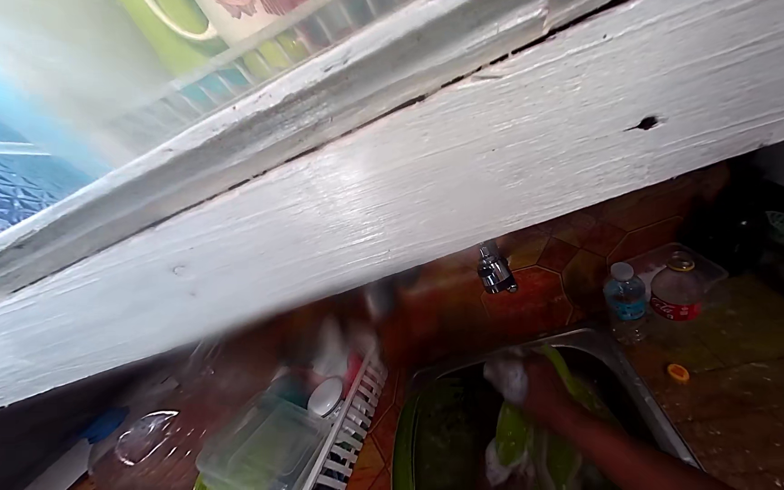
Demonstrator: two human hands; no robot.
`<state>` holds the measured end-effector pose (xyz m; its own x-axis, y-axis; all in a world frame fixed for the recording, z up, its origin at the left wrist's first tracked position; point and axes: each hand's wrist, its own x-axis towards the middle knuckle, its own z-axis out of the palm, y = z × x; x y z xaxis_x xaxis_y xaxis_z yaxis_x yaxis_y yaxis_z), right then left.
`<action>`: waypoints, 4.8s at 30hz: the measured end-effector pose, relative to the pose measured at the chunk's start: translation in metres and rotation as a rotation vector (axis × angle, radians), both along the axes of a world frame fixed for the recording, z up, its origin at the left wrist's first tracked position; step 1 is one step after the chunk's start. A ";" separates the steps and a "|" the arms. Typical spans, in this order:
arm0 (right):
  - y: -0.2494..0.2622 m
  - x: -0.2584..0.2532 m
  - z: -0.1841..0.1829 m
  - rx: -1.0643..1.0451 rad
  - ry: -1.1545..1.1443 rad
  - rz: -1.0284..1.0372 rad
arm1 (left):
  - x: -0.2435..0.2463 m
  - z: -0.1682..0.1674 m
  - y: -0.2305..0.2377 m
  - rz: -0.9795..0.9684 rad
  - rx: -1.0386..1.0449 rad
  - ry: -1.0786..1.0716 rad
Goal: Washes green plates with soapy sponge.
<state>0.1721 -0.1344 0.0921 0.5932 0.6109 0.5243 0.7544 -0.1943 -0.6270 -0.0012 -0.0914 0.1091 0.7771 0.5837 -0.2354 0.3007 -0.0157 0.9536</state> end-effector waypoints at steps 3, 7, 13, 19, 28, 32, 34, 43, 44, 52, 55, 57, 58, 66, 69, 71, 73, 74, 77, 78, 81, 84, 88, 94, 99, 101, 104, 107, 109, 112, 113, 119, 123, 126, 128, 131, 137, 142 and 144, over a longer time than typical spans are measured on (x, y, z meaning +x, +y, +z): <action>-0.001 0.049 -0.011 -0.029 0.512 -0.036 | -0.005 -0.005 0.000 0.094 -0.048 -0.134; -0.011 0.048 -0.065 -0.001 0.723 -0.122 | 0.000 -0.006 0.001 0.307 -0.222 -0.222; -0.037 -0.038 -0.085 -0.167 0.443 0.020 | 0.016 -0.013 0.017 0.586 -0.294 -0.304; -0.022 -0.046 -0.042 -0.010 0.266 0.164 | 0.023 -0.011 -0.010 0.444 -0.260 -0.153; -0.037 -0.044 -0.065 -0.239 0.335 0.123 | 0.017 -0.011 0.013 0.584 -0.256 -0.265; -0.037 -0.068 -0.065 -0.068 0.277 0.206 | 0.017 -0.021 -0.004 0.445 -0.256 -0.136; -0.031 -0.047 -0.063 -0.012 0.318 0.098 | 0.016 -0.021 -0.011 0.327 -0.258 -0.089; -0.048 0.023 -0.116 0.061 0.801 -0.203 | -0.012 0.046 0.029 -0.443 0.414 0.261; -0.053 0.026 -0.118 0.046 0.827 -0.191 | -0.014 0.059 0.032 -0.563 0.557 0.313; -0.069 0.034 -0.120 -0.275 0.747 -0.137 | -0.017 0.103 0.050 -1.037 1.009 0.765; -0.067 0.032 -0.114 -0.592 0.573 -0.153 | -0.014 0.095 0.051 -1.202 1.021 0.951; -0.062 0.031 -0.109 -0.745 0.428 -0.166 | -0.010 0.086 0.048 -1.290 1.035 1.004; -0.060 0.031 -0.111 -0.781 0.362 -0.183 | -0.008 0.079 0.049 -1.318 1.032 1.010; -0.053 0.036 -0.134 -1.024 0.429 -0.229 | -0.016 0.002 0.085 -1.233 0.916 1.182; -0.053 0.037 -0.137 -1.014 0.477 -0.221 | -0.012 -0.020 0.099 -1.123 0.712 1.081; -0.051 0.036 -0.138 -1.023 0.516 -0.196 | -0.006 -0.035 0.097 -0.806 0.559 0.932; -0.050 0.034 -0.140 -1.057 0.512 -0.172 | 0.005 -0.057 0.086 -0.438 0.473 0.840; -0.051 0.033 -0.140 -1.078 0.517 -0.161 | 0.012 -0.067 0.080 -0.294 0.420 0.818; -0.052 0.031 -0.134 -1.116 0.526 -0.140 | 0.025 -0.099 0.070 -0.074 0.205 0.790; -0.052 0.031 -0.133 -1.122 0.530 -0.139 | 0.028 -0.103 0.067 -0.073 0.177 0.792; -0.051 0.033 -0.135 -1.114 0.544 -0.139 | 0.035 -0.108 0.061 -0.042 0.176 0.747; -0.049 0.036 -0.134 -1.075 0.554 -0.150 | 0.038 -0.103 0.050 0.025 0.147 0.507; -0.048 0.032 -0.127 -1.057 0.600 -0.171 | 0.055 -0.075 0.024 -0.075 0.225 0.391; -0.053 0.035 -0.126 -0.978 0.700 -0.242 | 0.077 -0.027 -0.028 -0.246 0.472 0.518; -0.058 0.036 -0.122 -0.925 0.756 -0.261 | 0.080 -0.015 -0.049 -0.345 0.663 0.516; -0.059 0.034 -0.118 -0.867 0.770 -0.279 | 0.079 -0.010 -0.053 -0.376 0.732 0.484; -0.064 0.036 -0.113 -0.681 0.781 -0.336 | 0.074 -0.008 -0.051 -0.330 0.799 0.368; -0.071 0.040 -0.098 -0.529 0.728 -0.370 | 0.069 -0.008 -0.032 -0.172 0.675 0.255; -0.074 0.040 -0.084 -0.487 0.654 -0.371 | 0.064 -0.008 -0.014 -0.039 0.478 0.251; -0.070 0.038 -0.064 -0.465 0.474 -0.317 | 0.057 -0.021 0.007 0.198 0.237 0.231; -0.065 0.037 -0.057 -0.469 0.464 -0.264 | 0.054 -0.027 0.011 0.258 0.184 0.217; -0.041 -0.039 -0.029 -0.548 0.440 0.353 | 0.043 -0.041 0.022 0.481 0.051 0.130; -0.030 -0.070 -0.037 -0.478 0.336 0.522 | 0.032 -0.046 0.028 0.465 0.112 0.178; -0.006 -0.044 -0.060 -0.406 0.218 0.411 | 0.023 -0.036 0.016 0.320 0.264 0.252; 0.003 -0.017 -0.069 -0.449 0.195 0.316 | 0.020 -0.029 0.010 0.293 0.295 0.291; -0.010 0.003 -0.071 -0.663 0.329 0.237 | 0.014 -0.034 0.015 0.375 0.240 0.199; -0.055 -0.053 -0.061 -0.721 0.501 0.339 | 0.011 -0.041 0.033 0.481 0.263 0.162; -0.041 -0.064 -0.055 -0.501 0.296 0.494 | 0.020 -0.041 0.010 0.384 0.224 0.262; -0.025 -0.040 -0.065 -0.494 0.232 0.368 | 0.021 -0.031 0.003 0.309 0.335 0.312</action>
